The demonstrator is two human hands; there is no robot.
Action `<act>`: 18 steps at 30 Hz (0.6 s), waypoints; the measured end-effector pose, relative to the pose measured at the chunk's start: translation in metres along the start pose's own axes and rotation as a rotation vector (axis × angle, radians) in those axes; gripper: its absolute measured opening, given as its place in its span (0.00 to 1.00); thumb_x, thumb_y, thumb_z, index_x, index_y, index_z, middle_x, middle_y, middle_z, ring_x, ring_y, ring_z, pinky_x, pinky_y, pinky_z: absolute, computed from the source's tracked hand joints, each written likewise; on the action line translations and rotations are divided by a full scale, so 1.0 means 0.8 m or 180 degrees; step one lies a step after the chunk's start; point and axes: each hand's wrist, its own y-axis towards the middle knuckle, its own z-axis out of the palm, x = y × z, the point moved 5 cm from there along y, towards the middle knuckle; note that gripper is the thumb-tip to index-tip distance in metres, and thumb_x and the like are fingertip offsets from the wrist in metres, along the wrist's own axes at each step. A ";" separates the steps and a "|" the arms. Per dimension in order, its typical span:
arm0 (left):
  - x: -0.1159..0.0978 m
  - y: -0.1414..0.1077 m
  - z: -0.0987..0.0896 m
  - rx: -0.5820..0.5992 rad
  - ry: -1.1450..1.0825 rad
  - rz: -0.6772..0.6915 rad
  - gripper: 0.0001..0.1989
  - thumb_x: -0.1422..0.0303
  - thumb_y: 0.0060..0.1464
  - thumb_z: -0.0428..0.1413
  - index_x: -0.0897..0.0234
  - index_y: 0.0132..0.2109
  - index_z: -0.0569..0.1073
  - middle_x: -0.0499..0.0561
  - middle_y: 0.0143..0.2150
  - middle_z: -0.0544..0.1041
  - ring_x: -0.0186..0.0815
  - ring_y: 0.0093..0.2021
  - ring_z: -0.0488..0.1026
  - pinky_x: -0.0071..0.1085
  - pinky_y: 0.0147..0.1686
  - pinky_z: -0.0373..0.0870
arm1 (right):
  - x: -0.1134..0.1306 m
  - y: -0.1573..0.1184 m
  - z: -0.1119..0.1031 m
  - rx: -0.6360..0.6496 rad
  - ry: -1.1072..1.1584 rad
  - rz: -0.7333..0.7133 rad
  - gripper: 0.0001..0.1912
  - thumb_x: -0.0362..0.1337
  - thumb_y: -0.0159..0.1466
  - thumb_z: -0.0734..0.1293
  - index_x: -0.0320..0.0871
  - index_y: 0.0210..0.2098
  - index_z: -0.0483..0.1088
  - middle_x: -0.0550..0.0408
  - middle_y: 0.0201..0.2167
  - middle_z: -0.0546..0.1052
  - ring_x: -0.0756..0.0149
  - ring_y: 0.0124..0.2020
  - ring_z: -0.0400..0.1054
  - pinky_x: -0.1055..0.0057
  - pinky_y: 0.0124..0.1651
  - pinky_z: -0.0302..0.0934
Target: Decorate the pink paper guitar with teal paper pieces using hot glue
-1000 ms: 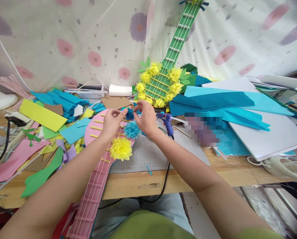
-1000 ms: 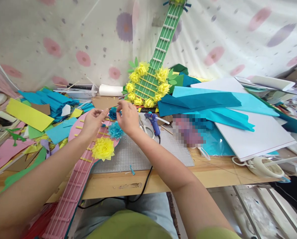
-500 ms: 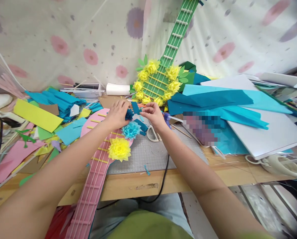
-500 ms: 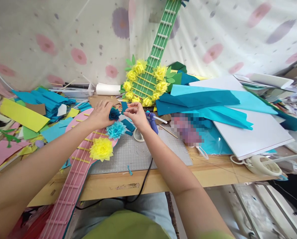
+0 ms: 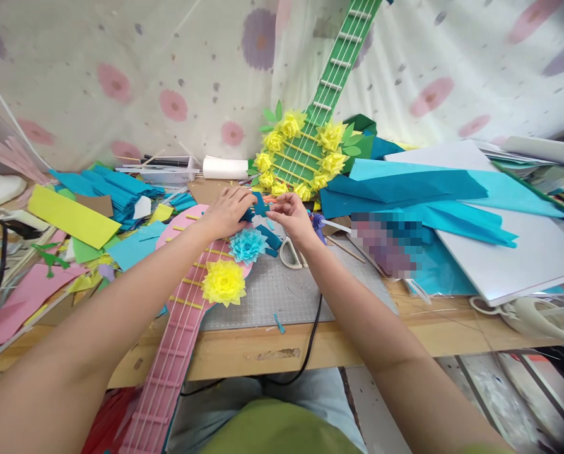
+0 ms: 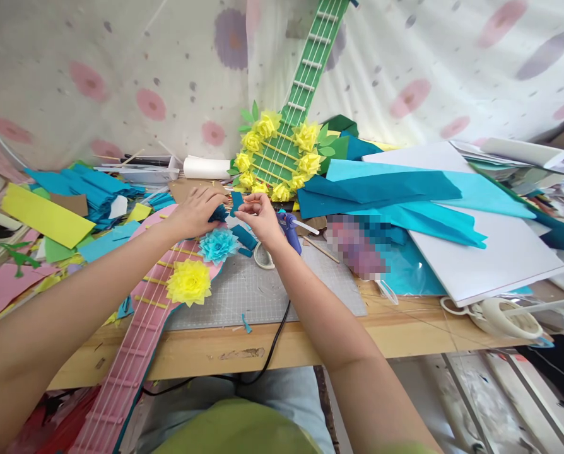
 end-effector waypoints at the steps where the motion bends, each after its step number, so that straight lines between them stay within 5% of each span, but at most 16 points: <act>1: 0.004 0.001 -0.001 -0.0033 -0.0036 -0.0051 0.24 0.71 0.47 0.56 0.64 0.53 0.65 0.59 0.54 0.66 0.50 0.57 0.59 0.45 0.54 0.54 | 0.000 0.000 0.001 0.0032 -0.0014 -0.0004 0.25 0.42 0.43 0.73 0.47 0.35 0.58 0.64 0.26 0.71 0.71 0.30 0.68 0.68 0.39 0.62; 12: 0.042 0.002 -0.010 -0.0173 -0.0675 -0.0470 0.23 0.71 0.43 0.60 0.62 0.49 0.66 0.55 0.52 0.68 0.45 0.54 0.63 0.40 0.52 0.59 | -0.024 0.015 0.037 0.0552 -0.0026 0.0035 0.23 0.40 0.42 0.74 0.47 0.32 0.59 0.63 0.26 0.73 0.70 0.30 0.68 0.70 0.35 0.61; 18: 0.045 0.002 -0.008 -0.0217 -0.0676 -0.0503 0.24 0.70 0.42 0.62 0.63 0.48 0.66 0.55 0.49 0.69 0.45 0.53 0.64 0.40 0.52 0.61 | -0.033 0.020 0.041 0.0495 -0.0352 -0.0123 0.21 0.39 0.43 0.73 0.46 0.30 0.59 0.62 0.25 0.73 0.71 0.26 0.67 0.71 0.32 0.58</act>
